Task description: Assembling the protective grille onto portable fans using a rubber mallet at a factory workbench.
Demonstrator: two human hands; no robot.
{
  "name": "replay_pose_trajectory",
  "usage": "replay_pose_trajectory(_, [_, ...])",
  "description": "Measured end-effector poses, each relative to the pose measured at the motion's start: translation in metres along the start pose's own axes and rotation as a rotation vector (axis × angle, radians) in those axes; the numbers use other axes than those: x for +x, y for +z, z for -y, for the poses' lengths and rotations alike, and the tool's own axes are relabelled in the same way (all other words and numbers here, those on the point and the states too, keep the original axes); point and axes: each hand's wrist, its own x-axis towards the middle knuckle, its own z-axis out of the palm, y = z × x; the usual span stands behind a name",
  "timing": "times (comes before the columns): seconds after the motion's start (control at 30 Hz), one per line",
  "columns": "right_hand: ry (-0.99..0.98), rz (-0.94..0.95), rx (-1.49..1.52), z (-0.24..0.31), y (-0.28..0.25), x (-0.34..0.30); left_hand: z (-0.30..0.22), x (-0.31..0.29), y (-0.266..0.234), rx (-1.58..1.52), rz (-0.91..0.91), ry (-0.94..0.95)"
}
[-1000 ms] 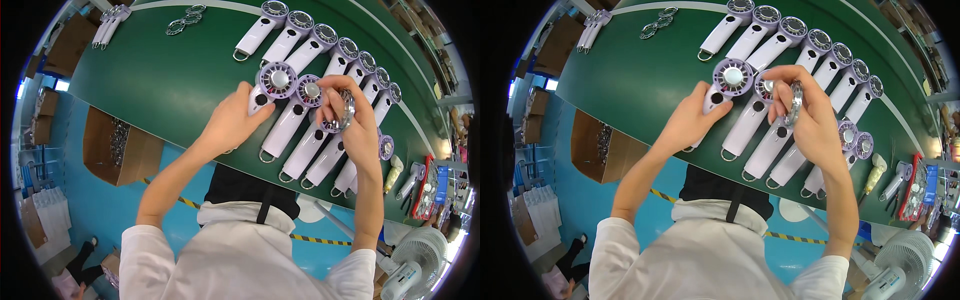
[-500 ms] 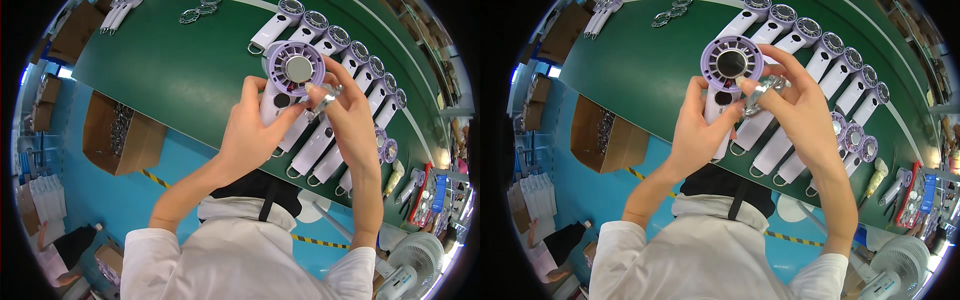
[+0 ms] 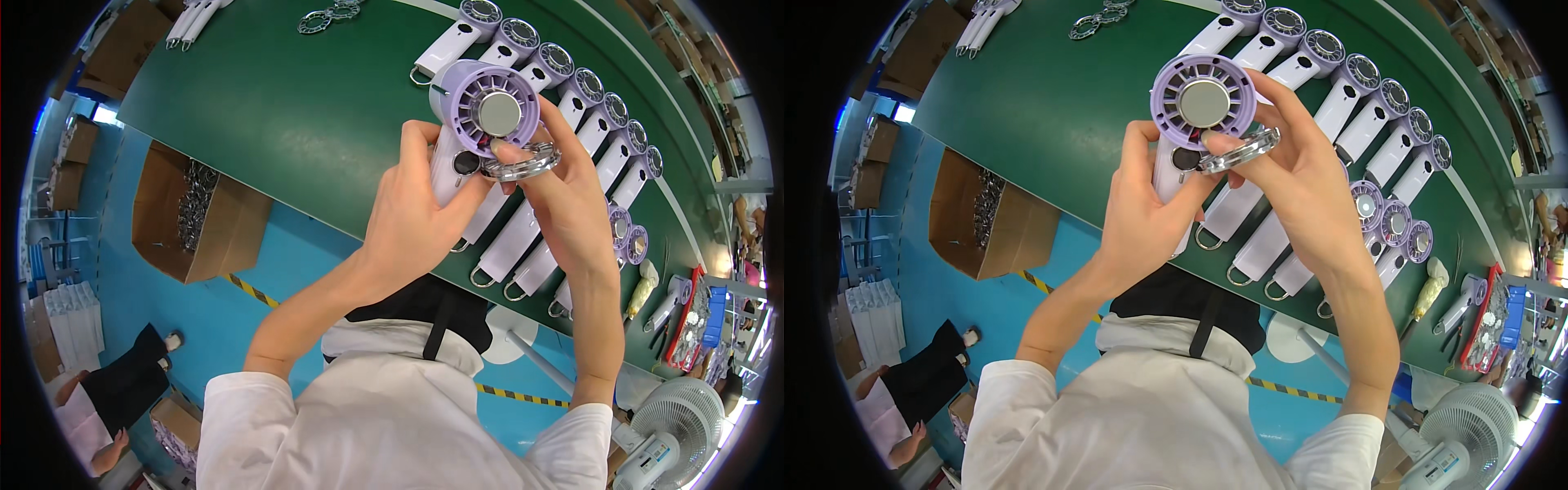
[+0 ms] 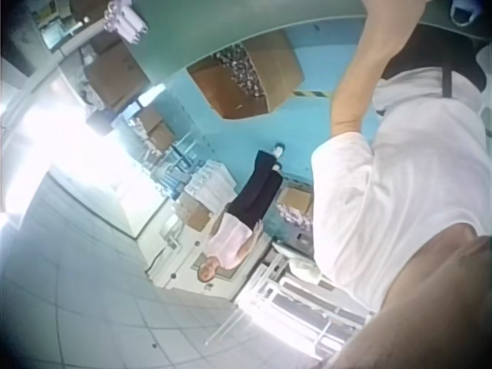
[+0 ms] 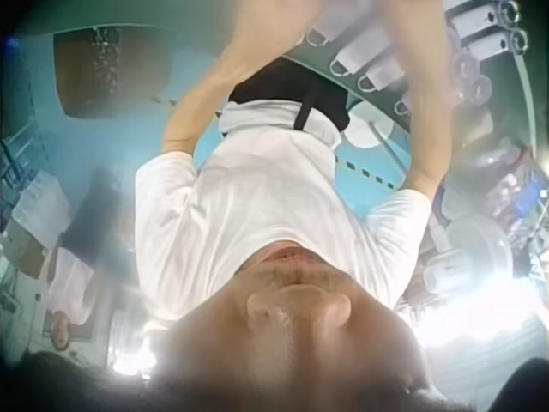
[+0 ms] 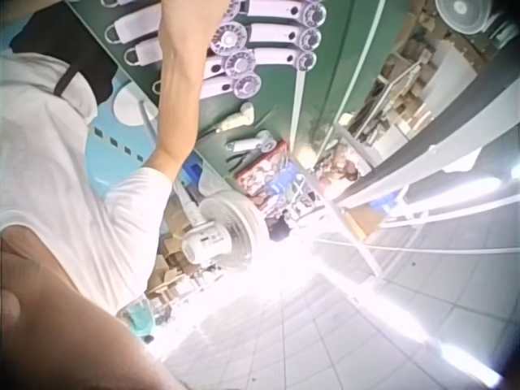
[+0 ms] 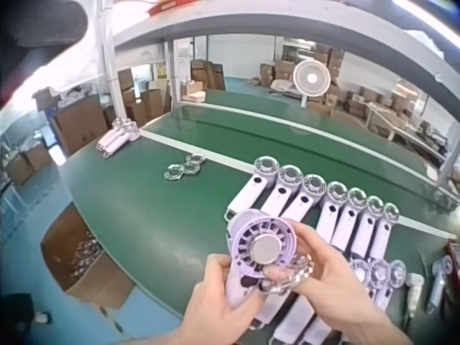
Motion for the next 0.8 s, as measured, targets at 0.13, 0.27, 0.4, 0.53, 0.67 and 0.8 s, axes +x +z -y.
replay_pose_trajectory(0.13, [0.021,-0.021,-0.028,0.001,0.001,-0.001,-0.003,-0.001,-0.001,0.028,0.02,-0.02])
replay_pose_trajectory(0.27, [0.025,-0.024,-0.025,0.0,0.004,0.0,-0.003,-0.001,-0.003,0.069,0.026,-0.021])
replay_pose_trajectory(0.4, [0.022,-0.048,-0.128,0.004,0.002,0.0,-0.005,0.0,-0.001,0.079,0.047,-0.023])
replay_pose_trajectory(0.53, [-0.147,-0.127,-0.244,-0.007,0.006,0.003,0.0,-0.001,-0.001,0.191,0.016,0.062])
replay_pose_trajectory(0.67, [-0.056,-0.102,-0.353,0.006,0.008,0.004,-0.002,-0.003,0.001,0.247,-0.002,0.057])
replay_pose_trajectory(0.8, [-0.028,-0.061,-0.373,0.002,0.003,0.006,0.004,-0.001,-0.004,0.194,0.024,0.017])
